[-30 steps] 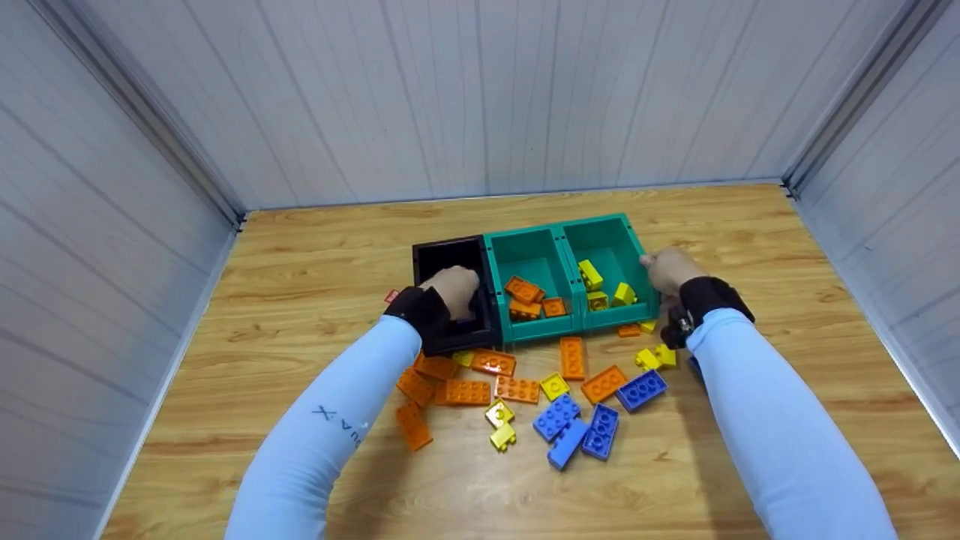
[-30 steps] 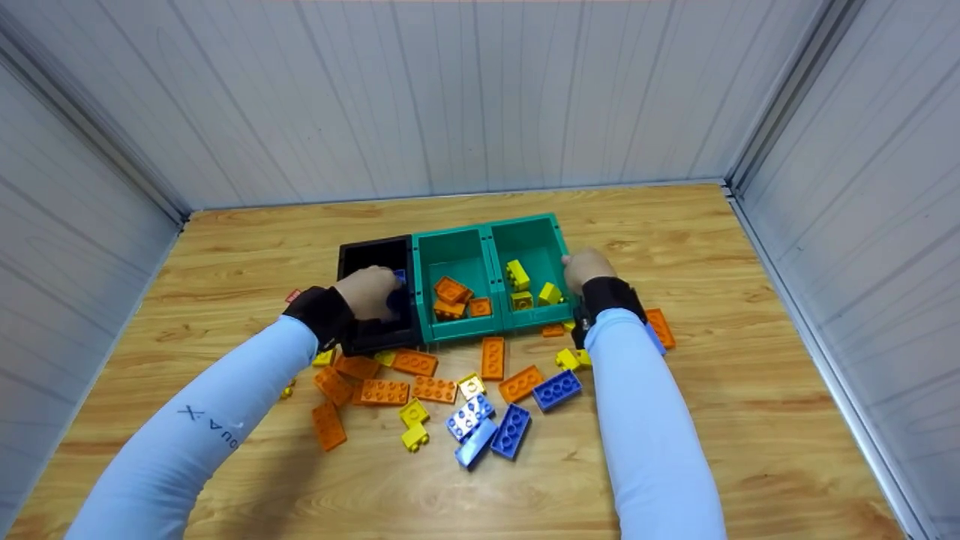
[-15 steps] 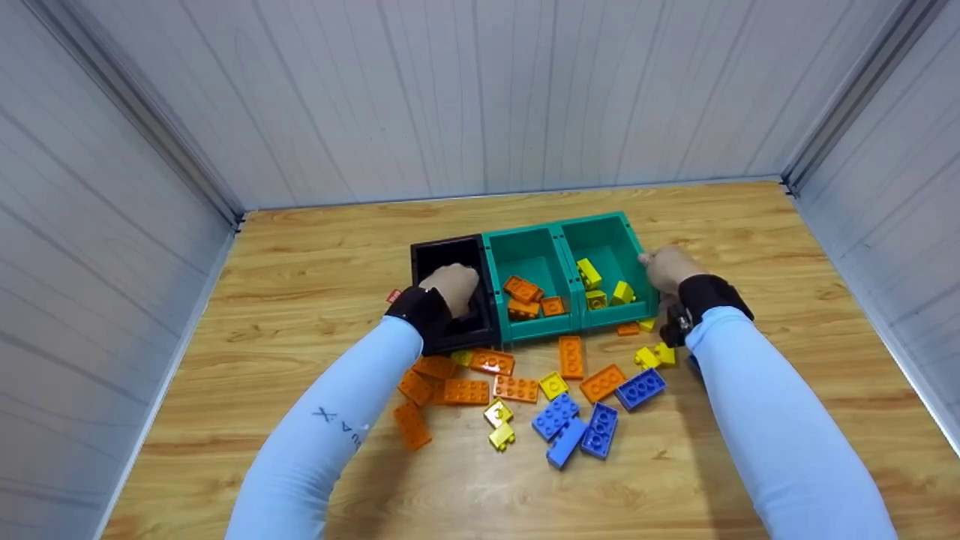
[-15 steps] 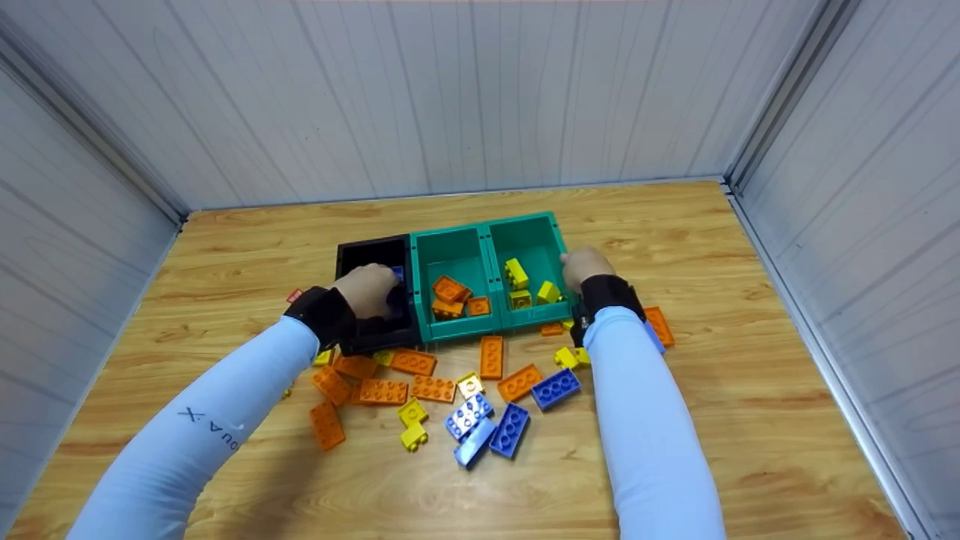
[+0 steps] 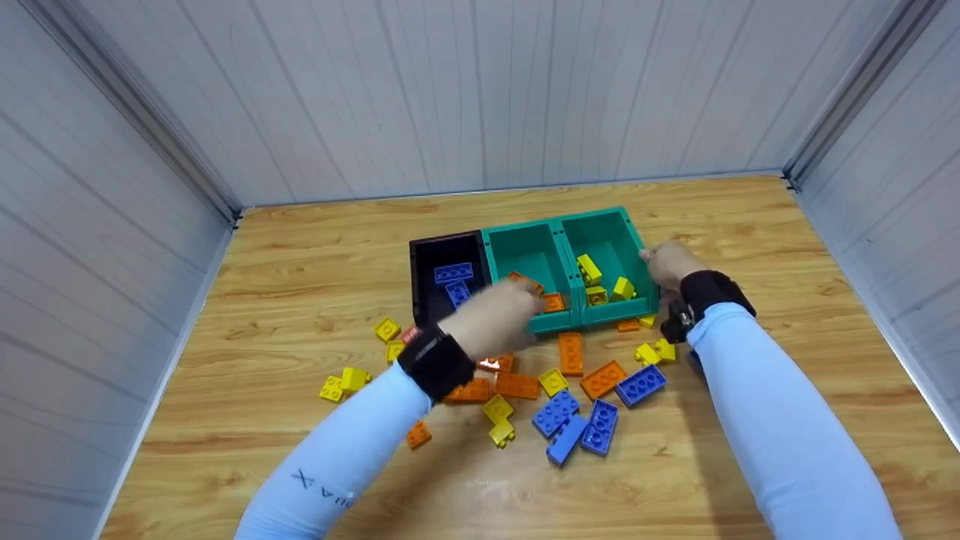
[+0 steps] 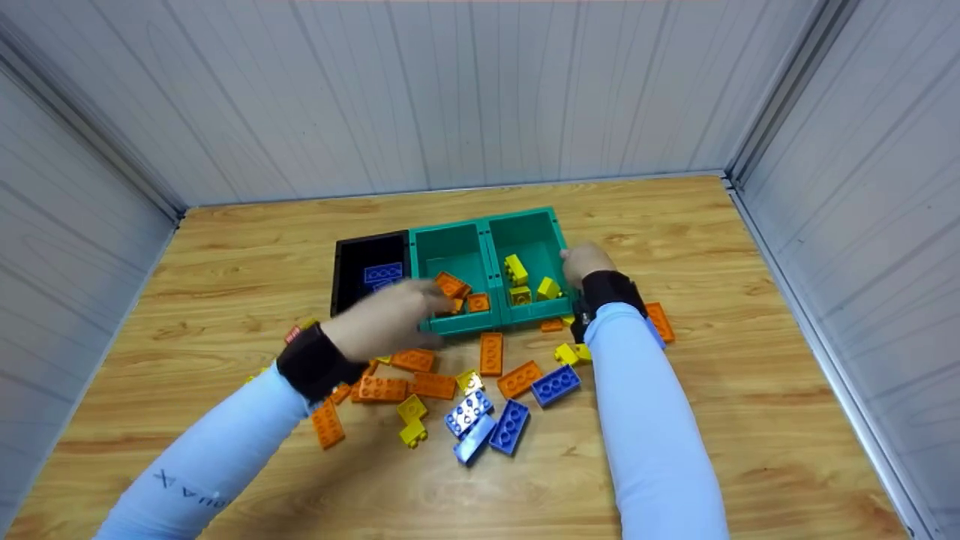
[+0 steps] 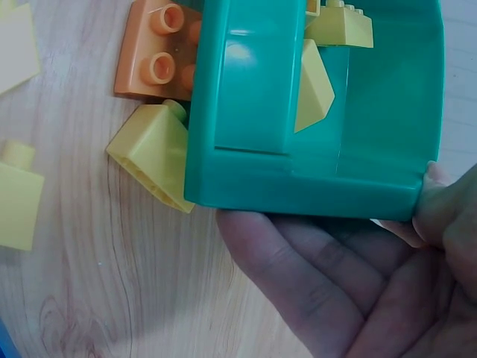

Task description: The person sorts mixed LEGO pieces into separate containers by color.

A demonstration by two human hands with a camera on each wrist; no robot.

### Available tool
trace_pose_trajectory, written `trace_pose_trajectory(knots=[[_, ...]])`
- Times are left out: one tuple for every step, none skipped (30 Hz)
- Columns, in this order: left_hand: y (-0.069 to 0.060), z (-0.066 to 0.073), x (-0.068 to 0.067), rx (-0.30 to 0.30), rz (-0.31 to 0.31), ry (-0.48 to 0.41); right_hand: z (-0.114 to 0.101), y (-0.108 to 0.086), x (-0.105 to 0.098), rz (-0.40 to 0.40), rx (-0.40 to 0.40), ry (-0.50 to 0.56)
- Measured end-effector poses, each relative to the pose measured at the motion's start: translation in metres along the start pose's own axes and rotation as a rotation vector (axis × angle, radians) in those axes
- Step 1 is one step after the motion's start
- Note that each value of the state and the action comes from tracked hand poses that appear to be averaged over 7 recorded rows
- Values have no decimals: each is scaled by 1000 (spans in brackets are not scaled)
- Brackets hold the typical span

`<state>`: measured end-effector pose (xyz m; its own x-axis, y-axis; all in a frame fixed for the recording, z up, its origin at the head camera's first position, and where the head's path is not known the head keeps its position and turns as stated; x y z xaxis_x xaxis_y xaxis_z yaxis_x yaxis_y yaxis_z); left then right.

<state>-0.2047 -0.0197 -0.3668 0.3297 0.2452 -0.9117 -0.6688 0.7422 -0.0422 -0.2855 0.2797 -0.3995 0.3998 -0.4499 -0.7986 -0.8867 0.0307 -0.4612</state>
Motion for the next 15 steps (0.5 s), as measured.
trace_pose_trajectory(knots=[[-2,6,7,21,-44,5,0,0,0,-6,-6,-1],[-3,11,15,36,-87,11,0,1,0,-12,-10,1],[-4,15,24,43,-128,10,0,1,0,-16,-11,3],[-5,19,33,44,-167,9,1,2,0,-21,-12,4],[-6,22,41,46,-202,18,1,3,0,-24,-12,2],[-7,25,49,52,-228,35,1,5,0,-27,-9,6],[-8,27,57,61,-244,49,2,6,1,-26,-5,5],[-9,29,63,72,-251,61,2,7,1,-23,0,1],[-10,31,69,89,-251,77,2,8,1,-21,2,-3],[-11,32,74,107,-244,95,2,8,2,-21,2,-4],[-11,34,78,126,-233,118,2,7,2,-20,2,-3],[-12,35,81,141,-219,139,2,7,2,-17,1,-1],[-12,36,83,154,-208,161,1,6,2,-13,-3,-3],[-12,37,86,165,-201,187,1,4,2,-7,-4,-7],[-12,37,87,171,-199,211,1,3,2,-3,-7,-7]])
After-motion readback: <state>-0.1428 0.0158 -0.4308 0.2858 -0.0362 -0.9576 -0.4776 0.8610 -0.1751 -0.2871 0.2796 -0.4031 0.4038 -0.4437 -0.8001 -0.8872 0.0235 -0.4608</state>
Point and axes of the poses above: each hand's wrist, its own y-axis towards the middle knuckle, its own x-axis out of the palm, z = x × y, the point moved 1 cm from there along y, towards the middle knuckle, and after that the axes turned 10 degrees about -y, right-handed, at the moved point
